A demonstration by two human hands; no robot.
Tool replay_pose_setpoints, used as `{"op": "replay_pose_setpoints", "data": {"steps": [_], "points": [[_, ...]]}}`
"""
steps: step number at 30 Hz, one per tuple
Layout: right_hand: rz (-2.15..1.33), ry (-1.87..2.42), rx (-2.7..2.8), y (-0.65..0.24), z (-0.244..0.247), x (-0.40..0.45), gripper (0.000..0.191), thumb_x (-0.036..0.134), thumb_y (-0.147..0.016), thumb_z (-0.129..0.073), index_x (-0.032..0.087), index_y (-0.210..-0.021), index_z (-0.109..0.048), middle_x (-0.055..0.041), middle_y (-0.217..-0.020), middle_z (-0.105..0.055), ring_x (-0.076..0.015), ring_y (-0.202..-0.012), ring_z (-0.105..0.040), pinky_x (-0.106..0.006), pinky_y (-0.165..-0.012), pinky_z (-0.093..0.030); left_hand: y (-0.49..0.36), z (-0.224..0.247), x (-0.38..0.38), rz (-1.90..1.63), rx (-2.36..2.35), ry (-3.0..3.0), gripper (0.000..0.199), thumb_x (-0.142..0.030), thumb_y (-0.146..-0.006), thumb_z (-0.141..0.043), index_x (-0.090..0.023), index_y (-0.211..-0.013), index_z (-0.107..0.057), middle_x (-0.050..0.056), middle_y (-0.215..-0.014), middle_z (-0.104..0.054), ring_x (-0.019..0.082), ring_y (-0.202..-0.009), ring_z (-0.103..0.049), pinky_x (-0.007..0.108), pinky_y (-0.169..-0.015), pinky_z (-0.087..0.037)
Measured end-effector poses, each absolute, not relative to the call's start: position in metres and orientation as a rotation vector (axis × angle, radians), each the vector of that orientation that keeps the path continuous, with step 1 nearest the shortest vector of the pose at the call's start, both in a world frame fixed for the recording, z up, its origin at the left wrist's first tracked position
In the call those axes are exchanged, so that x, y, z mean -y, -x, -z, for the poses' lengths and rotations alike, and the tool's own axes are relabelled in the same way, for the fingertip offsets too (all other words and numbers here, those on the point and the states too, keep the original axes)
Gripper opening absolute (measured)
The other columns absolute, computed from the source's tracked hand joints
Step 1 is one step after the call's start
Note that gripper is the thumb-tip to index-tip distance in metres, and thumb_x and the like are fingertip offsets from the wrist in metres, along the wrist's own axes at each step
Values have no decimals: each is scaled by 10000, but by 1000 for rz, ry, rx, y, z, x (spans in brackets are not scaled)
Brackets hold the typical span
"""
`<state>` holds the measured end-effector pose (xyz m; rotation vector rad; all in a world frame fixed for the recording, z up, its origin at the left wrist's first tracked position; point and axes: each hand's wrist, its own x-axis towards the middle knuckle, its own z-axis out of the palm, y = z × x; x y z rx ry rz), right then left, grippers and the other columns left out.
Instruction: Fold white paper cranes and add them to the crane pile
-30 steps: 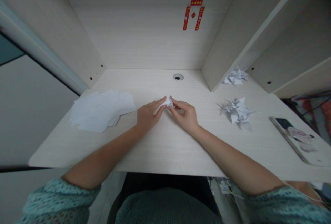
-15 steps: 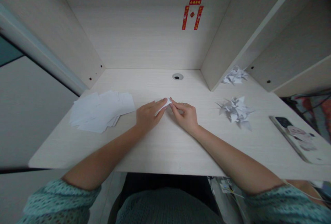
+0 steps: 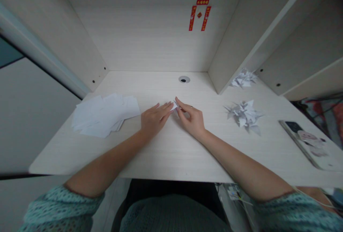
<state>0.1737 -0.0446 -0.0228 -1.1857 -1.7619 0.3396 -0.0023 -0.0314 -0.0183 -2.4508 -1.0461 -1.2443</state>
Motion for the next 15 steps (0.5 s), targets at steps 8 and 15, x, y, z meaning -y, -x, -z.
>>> {"op": "replay_pose_setpoints", "data": {"steps": [8, 15], "points": [[-384, 1121, 1753, -174, 24, 44, 377, 243, -870, -505, 270, -1238, -588, -15, -1024, -724, -148, -811, -670, -267, -752, -516, 2, 19, 33, 1201, 1105, 2513, 360, -299, -877, -555, -241, -1232, -569, 32, -1157, -656, 162, -1005, -660, 336, -956, -504], [-409, 1126, 1732, -174, 24, 44, 377, 256, -866, -506, 280, -1232, -593, -14, -983, -731, -146, -740, -652, -271, -698, -514, 3, 17, 32, 1193, 1106, 2578, 403, -336, -881, -538, -234, -1271, -539, 43, -1181, -643, 169, -1028, -650, 338, -958, -501]]}}
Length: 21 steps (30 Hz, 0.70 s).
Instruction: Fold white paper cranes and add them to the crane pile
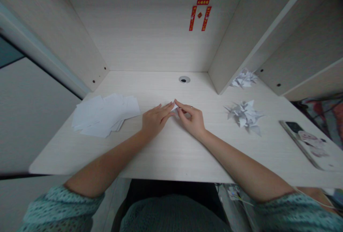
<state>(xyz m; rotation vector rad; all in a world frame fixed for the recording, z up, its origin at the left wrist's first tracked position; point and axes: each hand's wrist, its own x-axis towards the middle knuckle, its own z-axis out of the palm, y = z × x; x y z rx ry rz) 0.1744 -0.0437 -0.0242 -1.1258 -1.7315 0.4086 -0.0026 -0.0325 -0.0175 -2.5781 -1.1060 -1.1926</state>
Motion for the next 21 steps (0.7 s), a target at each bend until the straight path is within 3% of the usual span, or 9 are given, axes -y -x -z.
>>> {"op": "replay_pose_setpoints", "data": {"steps": [8, 13, 17, 21], "points": [[-547, 1132, 1599, -175, 30, 37, 340, 304, -863, -523, 255, -1184, -622, -47, -1053, -708, -155, -754, -649, -310, -751, -521, 2, 10, 39, 1233, 1382, 2649, 513, -407, -831, -594, -299, -1322, -490, 16, -1247, -609, 186, -1101, -613, 321, -1022, -437], [-780, 965, 1522, -173, 29, 37, 355, 310, -856, -542, 238, -1203, -568, -39, -943, -695, -143, -758, -642, -280, -715, -524, -4, 3, 41, 1409, 1857, 2747, 626, -434, -783, -642, -340, -1363, -426, 1, -1247, -620, 212, -1128, -597, 337, -990, -449], [-828, 863, 1579, -173, 29, 38, 330, 290, -864, -520, 261, -1185, -589, -68, -1083, -648, -158, -845, -630, -285, -710, -527, -7, 5, 38, 1800, 2021, 2897, 555, -405, -765, -661, -288, -1290, -526, 19, -1119, -692, 210, -1054, -639, 325, -945, -467], [-787, 829, 1628, -174, 28, 37, 292, 219, -854, -497, 262, -1092, -662, -72, -1040, -630, -176, -902, -608, -291, -696, -523, -6, 6, 34, 2148, 2065, 2988, 584, -392, -751, -670, -193, -1283, -531, 72, -1082, -705, 213, -993, -659, 314, -886, -485]]}}
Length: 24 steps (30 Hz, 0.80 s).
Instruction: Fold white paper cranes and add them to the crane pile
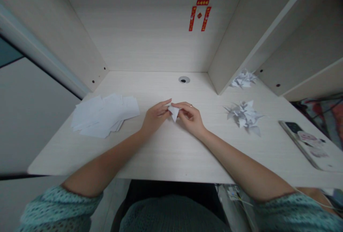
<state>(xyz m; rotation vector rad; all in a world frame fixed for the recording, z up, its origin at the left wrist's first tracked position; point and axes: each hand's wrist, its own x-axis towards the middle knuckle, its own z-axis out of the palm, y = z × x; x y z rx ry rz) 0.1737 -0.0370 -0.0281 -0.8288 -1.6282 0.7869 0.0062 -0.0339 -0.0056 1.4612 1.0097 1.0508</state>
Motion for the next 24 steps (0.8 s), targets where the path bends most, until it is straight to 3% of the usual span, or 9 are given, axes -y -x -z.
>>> {"op": "replay_pose_setpoints", "data": {"steps": [8, 15, 24], "points": [[-836, 910, 1610, -176, 26, 33, 304, 186, -805, -541, 289, -1044, -698, -71, -1086, -563, -154, -867, -587, -263, -636, -510, -2, 3, 30, -1015, -1004, -1304, 648, -379, -695, -713, -167, -1280, -534, 77, -942, -740, 195, -829, -684, 301, -784, -500], [-940, 892, 1618, -179, 27, 28, 263, 230, -802, -588, 275, -1030, -709, -57, -968, -617, -143, -841, -580, -264, -685, -489, -2, 6, 27, -1060, -953, -1191, 587, -332, -677, -722, -158, -1221, -585, 68, -862, -742, 172, -785, -678, 333, -817, -507], [-1270, 813, 1397, -180, 32, 22, 264, 309, -716, -715, 262, -976, -730, -42, -983, -695, -160, -883, -625, -311, -813, -478, -2, 10, 24, -1044, -985, -1172, 523, -331, -673, -733, -165, -1158, -631, 64, -853, -737, 166, -794, -673, 342, -824, -517]]}}
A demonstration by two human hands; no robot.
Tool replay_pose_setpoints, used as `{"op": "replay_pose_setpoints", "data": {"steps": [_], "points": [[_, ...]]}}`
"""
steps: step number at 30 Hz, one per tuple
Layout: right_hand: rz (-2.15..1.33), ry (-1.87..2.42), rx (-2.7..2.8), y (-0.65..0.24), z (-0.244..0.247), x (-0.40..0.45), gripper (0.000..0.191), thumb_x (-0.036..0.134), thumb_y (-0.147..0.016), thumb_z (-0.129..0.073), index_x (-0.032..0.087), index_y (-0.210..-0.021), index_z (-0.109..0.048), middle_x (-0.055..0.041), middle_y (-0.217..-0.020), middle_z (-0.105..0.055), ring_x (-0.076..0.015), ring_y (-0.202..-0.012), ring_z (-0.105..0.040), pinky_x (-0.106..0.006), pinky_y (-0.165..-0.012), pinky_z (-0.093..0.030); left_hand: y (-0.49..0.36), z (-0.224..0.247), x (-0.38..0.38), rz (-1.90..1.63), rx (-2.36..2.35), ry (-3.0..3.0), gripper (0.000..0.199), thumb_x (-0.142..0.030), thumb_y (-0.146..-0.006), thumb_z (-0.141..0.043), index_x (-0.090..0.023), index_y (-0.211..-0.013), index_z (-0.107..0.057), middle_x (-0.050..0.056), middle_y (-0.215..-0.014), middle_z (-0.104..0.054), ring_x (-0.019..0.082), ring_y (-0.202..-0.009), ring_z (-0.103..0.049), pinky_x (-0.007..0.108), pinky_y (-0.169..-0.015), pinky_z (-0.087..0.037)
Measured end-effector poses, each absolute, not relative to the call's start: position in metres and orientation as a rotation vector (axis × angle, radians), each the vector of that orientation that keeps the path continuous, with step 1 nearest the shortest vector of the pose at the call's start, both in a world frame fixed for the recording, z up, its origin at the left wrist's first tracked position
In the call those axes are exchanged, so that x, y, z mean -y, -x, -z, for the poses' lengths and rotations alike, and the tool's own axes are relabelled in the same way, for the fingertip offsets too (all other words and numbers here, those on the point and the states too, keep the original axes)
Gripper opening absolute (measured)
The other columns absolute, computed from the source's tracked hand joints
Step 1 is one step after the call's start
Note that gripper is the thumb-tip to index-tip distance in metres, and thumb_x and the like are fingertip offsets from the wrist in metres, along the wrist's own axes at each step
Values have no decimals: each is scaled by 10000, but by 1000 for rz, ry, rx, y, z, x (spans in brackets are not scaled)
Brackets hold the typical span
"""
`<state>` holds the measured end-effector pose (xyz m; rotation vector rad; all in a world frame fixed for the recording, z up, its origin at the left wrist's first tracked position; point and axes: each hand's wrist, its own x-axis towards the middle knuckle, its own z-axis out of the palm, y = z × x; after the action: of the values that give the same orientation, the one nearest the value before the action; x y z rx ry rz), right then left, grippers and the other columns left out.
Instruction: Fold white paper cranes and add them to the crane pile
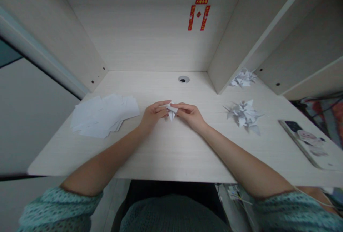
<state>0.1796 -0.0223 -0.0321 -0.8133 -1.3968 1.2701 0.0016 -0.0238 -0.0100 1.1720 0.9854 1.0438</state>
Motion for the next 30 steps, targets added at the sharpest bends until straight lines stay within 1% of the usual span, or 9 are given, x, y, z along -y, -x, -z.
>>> {"op": "replay_pose_setpoints", "data": {"steps": [2, 5, 8, 11, 14, 17, 24, 27, 30], "points": [[-1319, 817, 1329, -180, 34, 22, 279, 316, -677, -749, 261, -950, -736, -38, -985, -708, -164, -877, -636, -323, -829, -485, -1, 10, 23, -1044, -994, -1165, 489, -334, -674, -731, -172, -1128, -649, 69, -895, -738, 173, -830, -674, 345, -836, -516], [-1323, 820, 1286, -182, 34, 21, 248, 313, -640, -776, 261, -881, -751, -32, -975, -721, -171, -898, -646, -336, -867, -483, -1, 12, 22, -1039, -1004, -1189, 437, -352, -670, -732, -167, -1063, -684, 82, -944, -735, 189, -856, -677, 345, -823, -524], [-1330, 841, 1279, -183, 33, 20, 219, 314, -619, -786, 260, -830, -757, -31, -959, -733, -180, -914, -652, -353, -900, -475, -1, 12, 23, -1029, -1014, -1248, 418, -373, -659, -742, -163, -1019, -705, 89, -953, -736, 209, -872, -680, 348, -810, -530], [-1369, 883, 1252, -183, 34, 19, 225, 313, -599, -795, 253, -813, -758, -34, -937, -744, -187, -901, -664, -368, -913, -472, 0, 10, 24, -1042, -1048, -1290, 393, -382, -645, -753, -173, -977, -724, 86, -971, -734, 227, -905, -679, 363, -831, -526], [-1385, 931, 1205, -182, 35, 18, 225, 311, -582, -801, 238, -791, -759, -35, -873, -753, -184, -837, -678, -365, -877, -489, 0, 7, 24, -1061, -1088, -1332, 335, -358, -625, -772, -191, -914, -743, 74, -986, -731, 233, -925, -678, 371, -865, -515], [-1396, 936, 1146, -182, 36, 18, 225, 299, -570, -808, 231, -779, -757, -29, -828, -756, -163, -760, -679, -338, -819, -505, 1, 6, 23, -1047, -1115, -1374, 290, -341, -628, -772, -200, -881, -751, 67, -972, -733, 234, -926, -679, 371, -886, -506], [-1380, 978, 1143, -184, 36, 17, 233, 296, -543, -822, 210, -750, -756, -35, -778, -753, -156, -703, -673, -327, -781, -507, 2, 5, 22, -1005, -1099, -1404, 244, -316, -650, -742, -202, -865, -753, 57, -899, -745, 228, -877, -684, 351, -822, -518], [-1388, 974, 1156, -184, 36, 16, 223, 297, -543, -822, 209, -737, -756, -33, -783, -754, -160, -712, -675, -329, -786, -507, 2, 7, 21, -1005, -1087, -1377, 249, -317, -638, -751, -198, -856, -755, 57, -899, -747, 209, -848, -682, 327, -795, -519], [-1397, 973, 1153, -183, 34, 17, 226, 292, -541, -825, 214, -742, -757, -31, -800, -756, -164, -722, -676, -334, -798, -509, 1, 11, 19, -1009, -1084, -1282, 321, -356, -604, -781, -189, -876, -750, 60, -896, -746, 188, -808, -676, 318, -778, -523]]}}
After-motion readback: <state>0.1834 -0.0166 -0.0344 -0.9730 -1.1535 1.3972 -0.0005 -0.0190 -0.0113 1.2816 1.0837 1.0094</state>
